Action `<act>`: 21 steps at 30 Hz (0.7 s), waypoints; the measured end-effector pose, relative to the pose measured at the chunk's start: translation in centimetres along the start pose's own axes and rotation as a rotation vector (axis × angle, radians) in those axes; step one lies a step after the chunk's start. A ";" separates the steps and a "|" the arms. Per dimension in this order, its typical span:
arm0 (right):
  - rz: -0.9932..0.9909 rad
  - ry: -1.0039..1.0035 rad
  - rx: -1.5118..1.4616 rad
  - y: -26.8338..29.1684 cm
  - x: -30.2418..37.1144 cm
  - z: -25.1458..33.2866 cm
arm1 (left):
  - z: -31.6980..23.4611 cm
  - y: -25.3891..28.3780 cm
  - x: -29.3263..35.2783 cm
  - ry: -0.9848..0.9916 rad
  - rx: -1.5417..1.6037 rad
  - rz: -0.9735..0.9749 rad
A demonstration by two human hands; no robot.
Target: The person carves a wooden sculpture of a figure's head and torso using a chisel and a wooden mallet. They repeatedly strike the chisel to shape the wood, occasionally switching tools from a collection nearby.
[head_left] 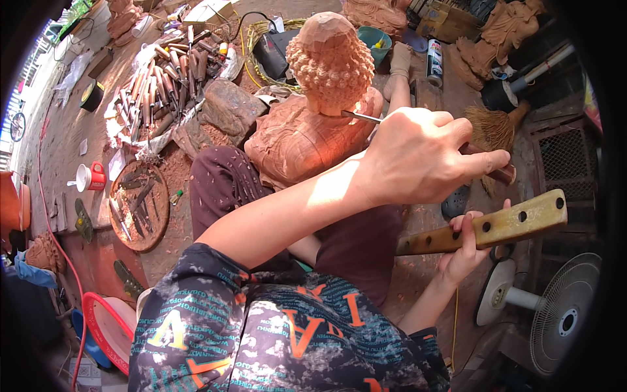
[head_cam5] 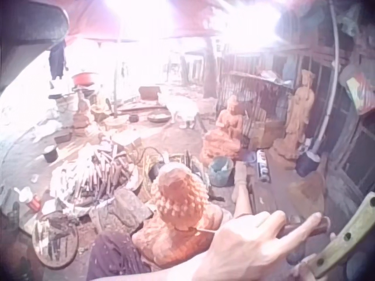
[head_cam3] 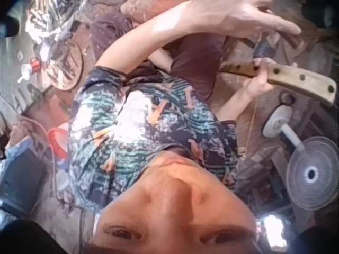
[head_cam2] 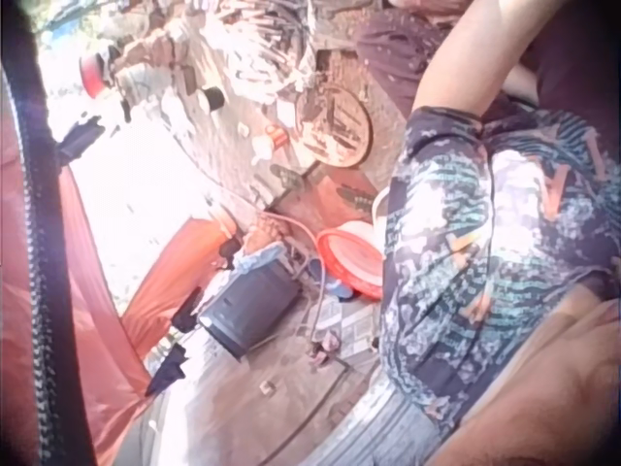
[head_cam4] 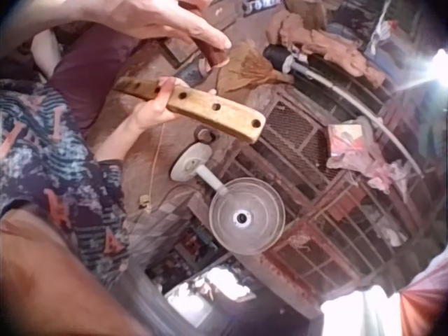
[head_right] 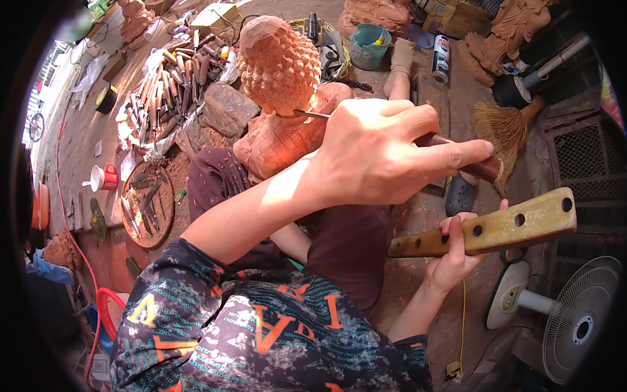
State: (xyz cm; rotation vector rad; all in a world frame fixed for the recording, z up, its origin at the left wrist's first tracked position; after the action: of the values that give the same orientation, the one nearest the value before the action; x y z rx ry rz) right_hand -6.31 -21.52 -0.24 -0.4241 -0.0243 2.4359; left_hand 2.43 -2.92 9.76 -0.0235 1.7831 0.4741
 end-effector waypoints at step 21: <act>0.007 -0.020 0.166 2.5 1.4 -2.9 | -1.6 1.3 0.0 -0.016 0.136 0.031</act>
State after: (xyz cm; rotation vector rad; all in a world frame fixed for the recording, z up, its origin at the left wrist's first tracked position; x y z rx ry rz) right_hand -7.97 -22.87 -3.74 -0.3256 0.1703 2.4259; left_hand 0.63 -2.20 10.42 0.1024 1.7986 0.3728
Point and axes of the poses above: each hand's wrist, its own x-axis away from the middle knuckle, its own y-axis out of the back of the hand, z = x × y, the point moved 10 cm from there along -x, towards the middle knuckle
